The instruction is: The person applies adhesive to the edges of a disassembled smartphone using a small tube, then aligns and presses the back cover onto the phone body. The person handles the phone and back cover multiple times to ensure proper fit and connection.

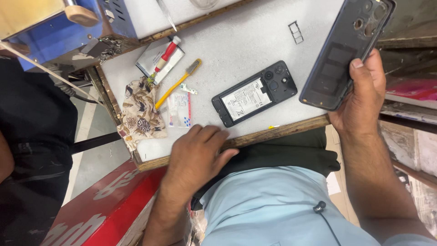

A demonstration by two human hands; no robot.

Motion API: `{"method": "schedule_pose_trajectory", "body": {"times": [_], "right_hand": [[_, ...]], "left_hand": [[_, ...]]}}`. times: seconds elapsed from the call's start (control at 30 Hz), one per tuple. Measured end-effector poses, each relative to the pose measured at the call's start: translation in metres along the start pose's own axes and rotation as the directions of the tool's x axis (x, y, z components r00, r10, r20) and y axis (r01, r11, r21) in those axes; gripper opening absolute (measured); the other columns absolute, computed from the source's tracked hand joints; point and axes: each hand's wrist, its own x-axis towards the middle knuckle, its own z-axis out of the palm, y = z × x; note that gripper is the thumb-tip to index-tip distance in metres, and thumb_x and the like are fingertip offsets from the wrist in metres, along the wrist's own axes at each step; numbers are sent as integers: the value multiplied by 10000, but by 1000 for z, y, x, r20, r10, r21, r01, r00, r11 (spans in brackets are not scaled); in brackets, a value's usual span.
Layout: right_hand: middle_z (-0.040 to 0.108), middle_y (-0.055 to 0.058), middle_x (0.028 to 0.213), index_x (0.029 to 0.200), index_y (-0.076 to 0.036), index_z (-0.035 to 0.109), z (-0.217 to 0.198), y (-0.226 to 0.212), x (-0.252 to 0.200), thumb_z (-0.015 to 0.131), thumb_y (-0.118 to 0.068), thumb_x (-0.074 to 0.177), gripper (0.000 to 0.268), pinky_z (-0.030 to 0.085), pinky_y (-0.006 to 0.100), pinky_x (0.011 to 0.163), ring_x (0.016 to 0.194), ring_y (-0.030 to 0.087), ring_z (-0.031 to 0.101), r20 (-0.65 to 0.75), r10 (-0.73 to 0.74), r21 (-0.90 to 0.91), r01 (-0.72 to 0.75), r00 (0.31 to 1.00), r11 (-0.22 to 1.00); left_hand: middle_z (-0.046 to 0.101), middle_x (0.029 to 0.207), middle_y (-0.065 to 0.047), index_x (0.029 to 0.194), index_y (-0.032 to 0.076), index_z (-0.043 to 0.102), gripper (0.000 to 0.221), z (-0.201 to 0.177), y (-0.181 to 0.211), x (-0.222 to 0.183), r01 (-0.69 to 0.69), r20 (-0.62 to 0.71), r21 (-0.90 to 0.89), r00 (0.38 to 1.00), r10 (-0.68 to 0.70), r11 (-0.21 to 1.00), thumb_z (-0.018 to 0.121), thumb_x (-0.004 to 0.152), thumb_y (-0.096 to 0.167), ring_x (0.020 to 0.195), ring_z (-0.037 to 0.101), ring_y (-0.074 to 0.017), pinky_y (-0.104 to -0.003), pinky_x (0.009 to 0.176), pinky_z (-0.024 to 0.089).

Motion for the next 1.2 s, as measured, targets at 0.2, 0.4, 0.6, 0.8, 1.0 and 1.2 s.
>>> {"method": "schedule_pose_trajectory", "body": {"times": [0.2,0.4,0.6,0.8,1.0,1.2], "right_hand": [[620,107,1230,1390,-11,489,4,1,1,570,-122,1156,271,604,322,1031,1116,159,672,-15,-18,6,18,1000,1000],[634,90,1292,1392,-22,488,-2,2,-3,611,-132,1151,292,580,325,1082,1160,150,651,5,-24,-3,24,1000,1000],[654,84,1291,1393,-15,500,-1,5,-4,609,-113,1161,275,560,315,1094,1171,135,658,-5,-31,-54,31,1000,998],[659,84,1232,1390,-5,488,12,14,-10,603,-105,1198,245,533,291,1065,1112,113,636,32,-27,-146,32,999,989],[606,98,1382,1506,-6,418,58,32,-23,574,-250,1119,484,509,296,1115,1258,146,594,159,149,-129,-129,976,983],[543,139,1474,1610,10,319,82,44,-25,430,-216,1120,551,485,315,1114,1323,167,548,209,311,-142,-286,927,948]], "left_hand": [[602,1368,-199,1324,71,637,693,29,13,50,-96,-256,266,952,167,959,829,727,368,1205,597,-397,-494,971,536],[689,1238,-196,1302,69,639,461,30,5,58,-117,-320,350,917,236,929,788,895,224,1086,701,-354,-439,914,588],[752,1022,-97,1228,78,711,251,15,-12,58,102,-350,69,934,-71,992,738,982,114,906,732,-262,-385,789,589],[697,1272,-95,1348,-11,561,338,26,-20,32,-88,-141,-980,941,-309,178,649,1029,55,1197,650,-140,-281,1082,511],[615,1407,-171,1511,-54,421,564,38,-17,26,-87,6,-957,949,-316,-277,556,965,-10,1263,608,-218,-362,1104,480],[467,1546,-232,1648,-12,194,974,26,8,31,-130,-277,-879,922,-271,459,798,896,132,1440,504,-264,-404,1242,412]]}}
